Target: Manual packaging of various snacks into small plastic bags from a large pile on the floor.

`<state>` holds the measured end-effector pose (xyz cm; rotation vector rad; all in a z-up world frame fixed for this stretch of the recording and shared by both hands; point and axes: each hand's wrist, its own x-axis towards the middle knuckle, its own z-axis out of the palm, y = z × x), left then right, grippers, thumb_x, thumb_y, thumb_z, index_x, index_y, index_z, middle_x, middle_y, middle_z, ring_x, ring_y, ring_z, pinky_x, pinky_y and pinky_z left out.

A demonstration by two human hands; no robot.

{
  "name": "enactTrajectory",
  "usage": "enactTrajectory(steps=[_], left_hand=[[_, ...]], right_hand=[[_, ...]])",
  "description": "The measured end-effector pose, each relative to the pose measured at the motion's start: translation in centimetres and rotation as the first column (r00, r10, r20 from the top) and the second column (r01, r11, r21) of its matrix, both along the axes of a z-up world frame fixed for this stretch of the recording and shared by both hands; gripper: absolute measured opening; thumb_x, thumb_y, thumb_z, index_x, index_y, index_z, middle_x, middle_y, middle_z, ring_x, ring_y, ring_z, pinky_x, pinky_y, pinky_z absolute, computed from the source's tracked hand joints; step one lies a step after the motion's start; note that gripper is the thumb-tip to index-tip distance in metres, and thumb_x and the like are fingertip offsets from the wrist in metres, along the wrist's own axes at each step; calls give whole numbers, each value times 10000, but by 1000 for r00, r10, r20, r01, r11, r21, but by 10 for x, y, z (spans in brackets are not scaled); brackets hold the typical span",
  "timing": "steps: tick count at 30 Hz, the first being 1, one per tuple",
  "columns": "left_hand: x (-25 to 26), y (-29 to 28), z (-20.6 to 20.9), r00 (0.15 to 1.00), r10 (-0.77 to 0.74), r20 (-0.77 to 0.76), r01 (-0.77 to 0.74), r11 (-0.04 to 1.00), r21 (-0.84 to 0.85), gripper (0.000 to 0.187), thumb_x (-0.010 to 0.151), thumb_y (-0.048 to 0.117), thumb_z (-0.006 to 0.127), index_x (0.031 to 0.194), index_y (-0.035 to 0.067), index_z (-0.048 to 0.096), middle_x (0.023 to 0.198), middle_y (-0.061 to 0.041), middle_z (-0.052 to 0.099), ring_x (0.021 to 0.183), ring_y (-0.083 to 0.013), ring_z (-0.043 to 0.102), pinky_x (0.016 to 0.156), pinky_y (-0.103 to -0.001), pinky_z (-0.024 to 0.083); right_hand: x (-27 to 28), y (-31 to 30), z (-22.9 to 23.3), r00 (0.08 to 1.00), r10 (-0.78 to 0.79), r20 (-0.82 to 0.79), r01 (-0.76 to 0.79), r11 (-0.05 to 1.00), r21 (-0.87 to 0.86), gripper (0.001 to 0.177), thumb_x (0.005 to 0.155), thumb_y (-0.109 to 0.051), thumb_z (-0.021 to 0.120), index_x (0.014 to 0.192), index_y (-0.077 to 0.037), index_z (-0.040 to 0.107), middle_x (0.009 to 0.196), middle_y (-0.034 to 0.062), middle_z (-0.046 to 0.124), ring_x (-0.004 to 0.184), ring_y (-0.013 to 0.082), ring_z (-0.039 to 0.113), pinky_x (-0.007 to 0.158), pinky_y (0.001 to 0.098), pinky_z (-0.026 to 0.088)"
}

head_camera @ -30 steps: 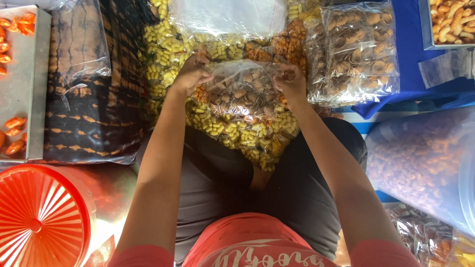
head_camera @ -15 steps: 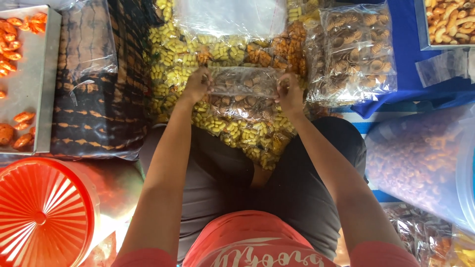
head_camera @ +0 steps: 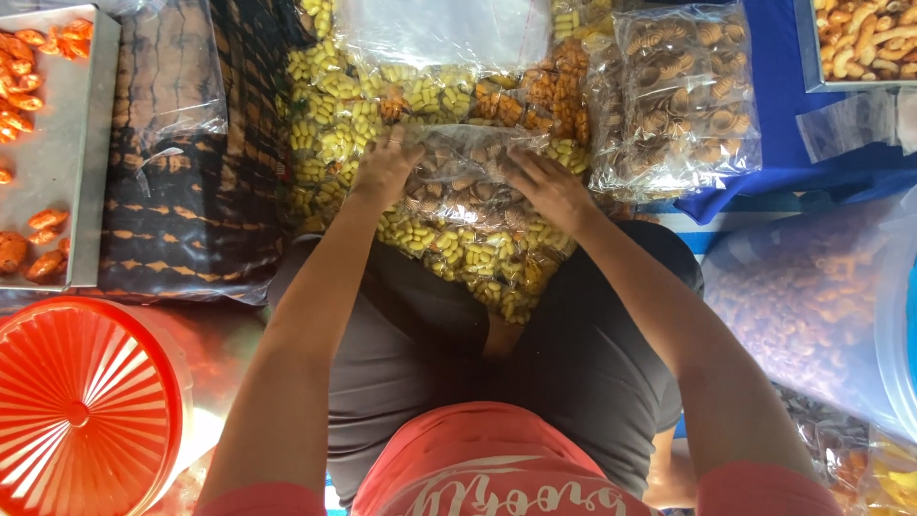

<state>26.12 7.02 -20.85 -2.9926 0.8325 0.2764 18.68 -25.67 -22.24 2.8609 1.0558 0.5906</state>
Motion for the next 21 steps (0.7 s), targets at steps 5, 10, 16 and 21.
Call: enactTrajectory(steps=[5,10,16,21], left_hand=[[-4,21,13,955,-257,147,256,966,26,591,743,144,864,1244,183,551,1643,-120,212,1412,-337,352,1109,-519,322],[5,39,-22,925,-367,100,372,928,-38,464,866,239,736,1260,134,514,1703,-54,224,1511,-322,290,1200,-528,284],[-6,40,2,958,-286,-6,269,906,-327,598,962,135,537,1510,75,305,1644,-147,333,1470,-356,363,1223,-559,193],[-39,23,35,903,21,-428,-345,630,-696,456,1022,49,473,1455,-85,417,1159,-296,657,1112,-496,617,995,-638,405]], right_hand=[[-7,-10,15,989,101,-109,-106,994,-41,625,866,15,744,1428,-156,528,1477,131,537,1298,302,603,1009,426,575],[2,-8,1,981,159,113,-158,987,-19,336,946,-130,704,1263,-191,611,1431,63,618,1284,222,631,1007,364,552],[7,-17,-14,991,134,32,-137,977,164,296,993,-150,675,1275,-187,593,1394,47,666,1250,210,657,1011,340,559],[-1,-8,32,863,90,-497,285,726,625,294,948,1,665,1216,-22,545,1062,189,710,973,383,713,754,483,595]])
